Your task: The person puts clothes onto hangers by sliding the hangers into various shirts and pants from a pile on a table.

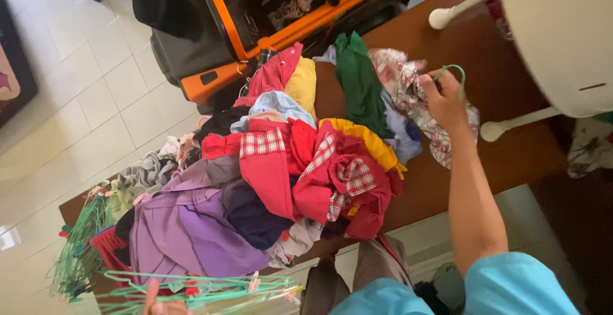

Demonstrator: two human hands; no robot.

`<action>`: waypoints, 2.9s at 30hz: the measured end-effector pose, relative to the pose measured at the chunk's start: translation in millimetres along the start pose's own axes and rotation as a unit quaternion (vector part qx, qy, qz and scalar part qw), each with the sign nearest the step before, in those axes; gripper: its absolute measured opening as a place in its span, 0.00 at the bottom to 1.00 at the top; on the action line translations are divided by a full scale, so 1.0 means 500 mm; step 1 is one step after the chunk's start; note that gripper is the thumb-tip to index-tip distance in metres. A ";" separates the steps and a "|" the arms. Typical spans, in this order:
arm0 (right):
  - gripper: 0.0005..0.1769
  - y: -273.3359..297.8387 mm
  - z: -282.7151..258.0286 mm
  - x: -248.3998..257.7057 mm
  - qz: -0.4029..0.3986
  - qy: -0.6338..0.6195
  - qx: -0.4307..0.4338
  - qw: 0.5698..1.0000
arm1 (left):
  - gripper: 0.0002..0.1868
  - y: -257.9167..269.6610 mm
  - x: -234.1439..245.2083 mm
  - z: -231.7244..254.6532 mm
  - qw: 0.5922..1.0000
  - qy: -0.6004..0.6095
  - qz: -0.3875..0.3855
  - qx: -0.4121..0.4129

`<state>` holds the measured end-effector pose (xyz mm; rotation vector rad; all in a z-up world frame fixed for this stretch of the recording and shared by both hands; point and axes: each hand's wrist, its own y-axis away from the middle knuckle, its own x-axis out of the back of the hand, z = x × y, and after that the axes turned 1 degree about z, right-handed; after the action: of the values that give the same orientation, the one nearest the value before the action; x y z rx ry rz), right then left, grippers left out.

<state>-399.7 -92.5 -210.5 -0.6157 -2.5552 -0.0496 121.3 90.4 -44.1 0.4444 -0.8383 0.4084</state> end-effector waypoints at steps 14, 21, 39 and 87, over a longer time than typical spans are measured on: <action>0.01 0.104 -0.508 0.154 0.007 0.038 0.418 0.907 | 0.28 0.025 -0.012 0.356 0.867 0.148 -0.015 -0.475; 0.15 0.183 -0.653 0.051 -0.251 0.129 0.539 0.793 | 0.28 0.049 -0.010 0.471 0.784 0.119 0.001 -0.610; 0.18 0.306 -0.608 -0.067 -0.433 -0.190 -0.077 0.878 | 0.04 0.018 -0.016 0.369 0.834 0.169 0.036 -0.525; 0.14 0.395 -0.580 -0.047 -0.123 0.100 0.411 0.898 | 0.02 0.020 -0.019 0.337 0.845 0.212 0.048 -0.488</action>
<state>-159.6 31.5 14.4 0.0448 -2.1487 0.7948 6.9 8.2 49.7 -0.6292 -0.5347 0.1150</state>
